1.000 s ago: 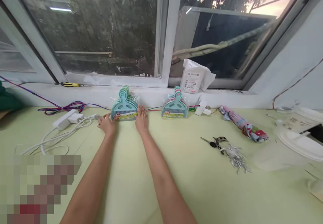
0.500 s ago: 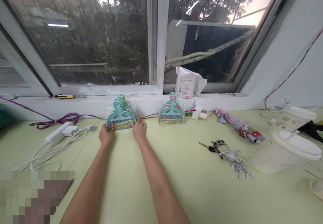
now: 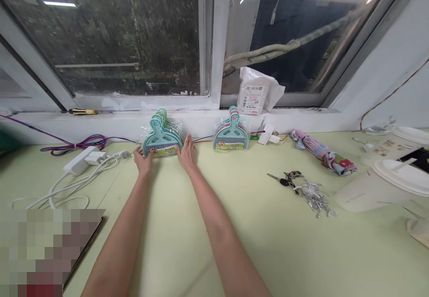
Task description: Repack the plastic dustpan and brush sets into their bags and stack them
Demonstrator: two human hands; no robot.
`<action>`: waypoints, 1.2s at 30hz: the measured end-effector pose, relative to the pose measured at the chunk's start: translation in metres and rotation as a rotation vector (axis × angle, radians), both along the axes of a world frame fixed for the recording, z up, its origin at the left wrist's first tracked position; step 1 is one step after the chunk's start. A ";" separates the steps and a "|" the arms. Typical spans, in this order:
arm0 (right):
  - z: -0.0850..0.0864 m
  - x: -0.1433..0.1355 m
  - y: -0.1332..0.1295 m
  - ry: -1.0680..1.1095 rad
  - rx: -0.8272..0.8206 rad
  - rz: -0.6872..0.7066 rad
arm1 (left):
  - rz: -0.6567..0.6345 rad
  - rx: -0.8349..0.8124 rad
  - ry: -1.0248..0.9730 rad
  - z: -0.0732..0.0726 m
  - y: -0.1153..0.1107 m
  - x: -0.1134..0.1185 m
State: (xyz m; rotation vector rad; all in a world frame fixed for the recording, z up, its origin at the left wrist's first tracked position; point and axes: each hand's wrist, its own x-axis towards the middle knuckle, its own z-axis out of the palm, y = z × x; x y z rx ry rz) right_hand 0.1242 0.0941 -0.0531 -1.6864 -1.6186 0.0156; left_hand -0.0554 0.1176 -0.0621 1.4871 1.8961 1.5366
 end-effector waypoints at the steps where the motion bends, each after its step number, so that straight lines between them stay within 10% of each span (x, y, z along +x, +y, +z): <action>1: 0.001 0.001 0.000 -0.002 0.029 0.004 | -0.009 0.028 -0.003 0.000 0.000 0.001; 12: 0.023 0.012 -0.022 0.151 0.277 -0.163 | 0.144 0.235 0.142 0.022 -0.021 0.009; 19: 0.022 0.188 -0.045 0.364 0.480 -0.795 | 0.145 0.397 0.204 0.027 -0.029 0.012; 24: -0.002 0.270 -0.050 0.273 0.272 -0.521 | 0.156 0.417 0.199 0.028 -0.030 0.013; 36: -0.003 0.202 -0.119 0.498 0.448 -0.342 | 0.027 0.475 0.181 0.029 -0.075 0.022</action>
